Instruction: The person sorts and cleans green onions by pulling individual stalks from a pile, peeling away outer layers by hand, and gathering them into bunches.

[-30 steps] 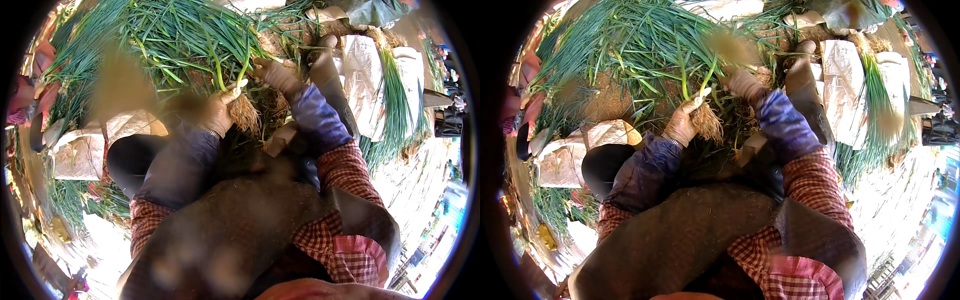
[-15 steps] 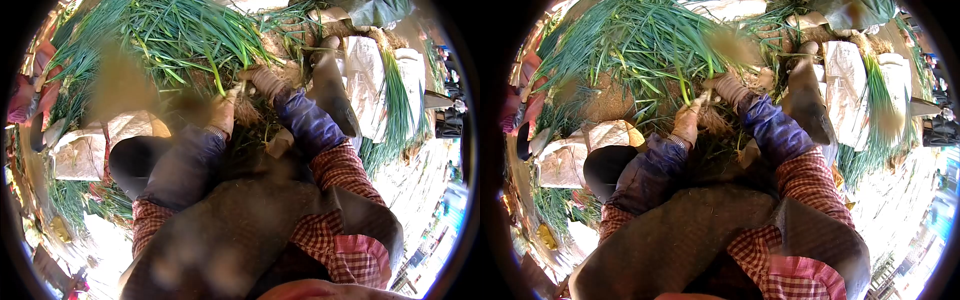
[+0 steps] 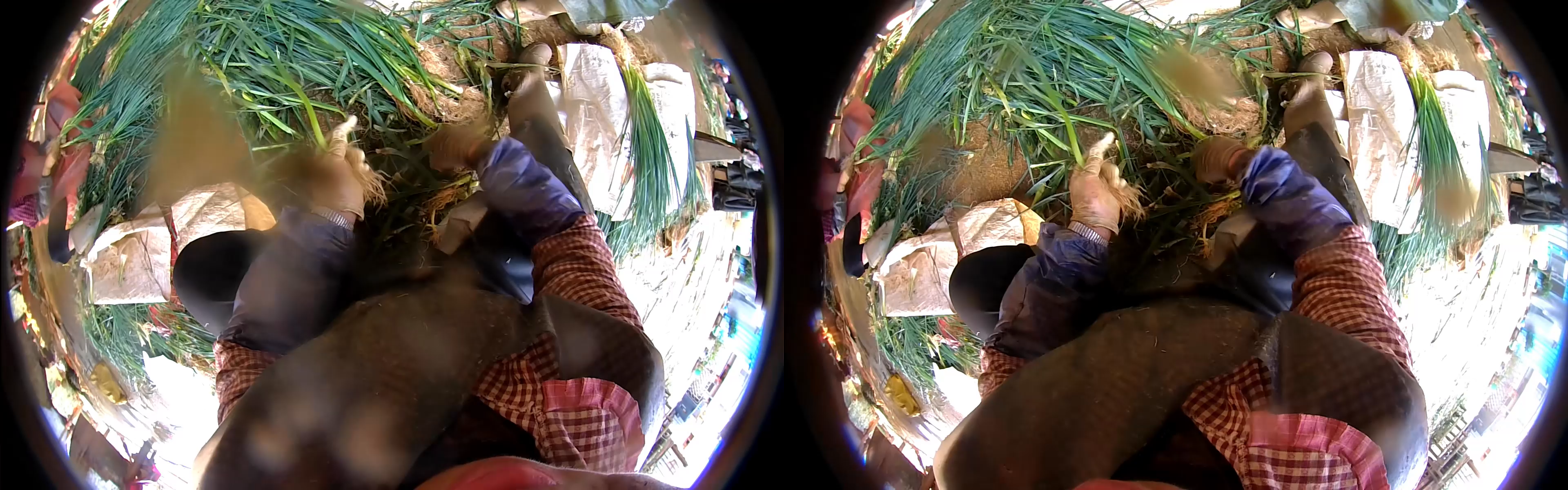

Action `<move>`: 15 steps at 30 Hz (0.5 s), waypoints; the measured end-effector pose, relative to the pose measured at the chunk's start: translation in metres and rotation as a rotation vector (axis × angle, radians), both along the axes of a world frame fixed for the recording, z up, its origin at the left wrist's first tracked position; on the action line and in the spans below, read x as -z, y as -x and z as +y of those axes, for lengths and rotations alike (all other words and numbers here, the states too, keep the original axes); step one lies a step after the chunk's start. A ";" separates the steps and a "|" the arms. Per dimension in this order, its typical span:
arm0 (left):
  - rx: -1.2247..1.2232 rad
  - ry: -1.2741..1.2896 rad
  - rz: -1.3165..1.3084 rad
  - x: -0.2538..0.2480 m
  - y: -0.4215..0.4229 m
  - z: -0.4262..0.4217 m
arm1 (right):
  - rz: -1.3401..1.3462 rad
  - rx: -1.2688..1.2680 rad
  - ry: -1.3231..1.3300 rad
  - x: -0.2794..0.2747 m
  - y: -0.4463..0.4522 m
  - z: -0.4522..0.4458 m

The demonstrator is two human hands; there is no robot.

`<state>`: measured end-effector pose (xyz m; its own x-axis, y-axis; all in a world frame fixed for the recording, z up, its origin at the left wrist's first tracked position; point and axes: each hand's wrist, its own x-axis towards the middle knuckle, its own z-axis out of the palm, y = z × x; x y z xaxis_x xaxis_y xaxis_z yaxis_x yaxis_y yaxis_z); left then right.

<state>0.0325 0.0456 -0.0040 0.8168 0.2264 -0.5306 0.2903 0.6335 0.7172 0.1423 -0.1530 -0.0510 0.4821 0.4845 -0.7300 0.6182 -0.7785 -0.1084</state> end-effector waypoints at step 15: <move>0.074 -0.063 -0.037 0.027 0.000 -0.007 | -0.277 0.399 -0.229 -0.001 -0.032 0.022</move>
<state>0.0330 0.0386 -0.0310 0.8514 0.1970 -0.4861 0.3069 0.5643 0.7664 0.1743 -0.1315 -0.0504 0.8207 0.3565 -0.4464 0.3088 -0.9343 -0.1783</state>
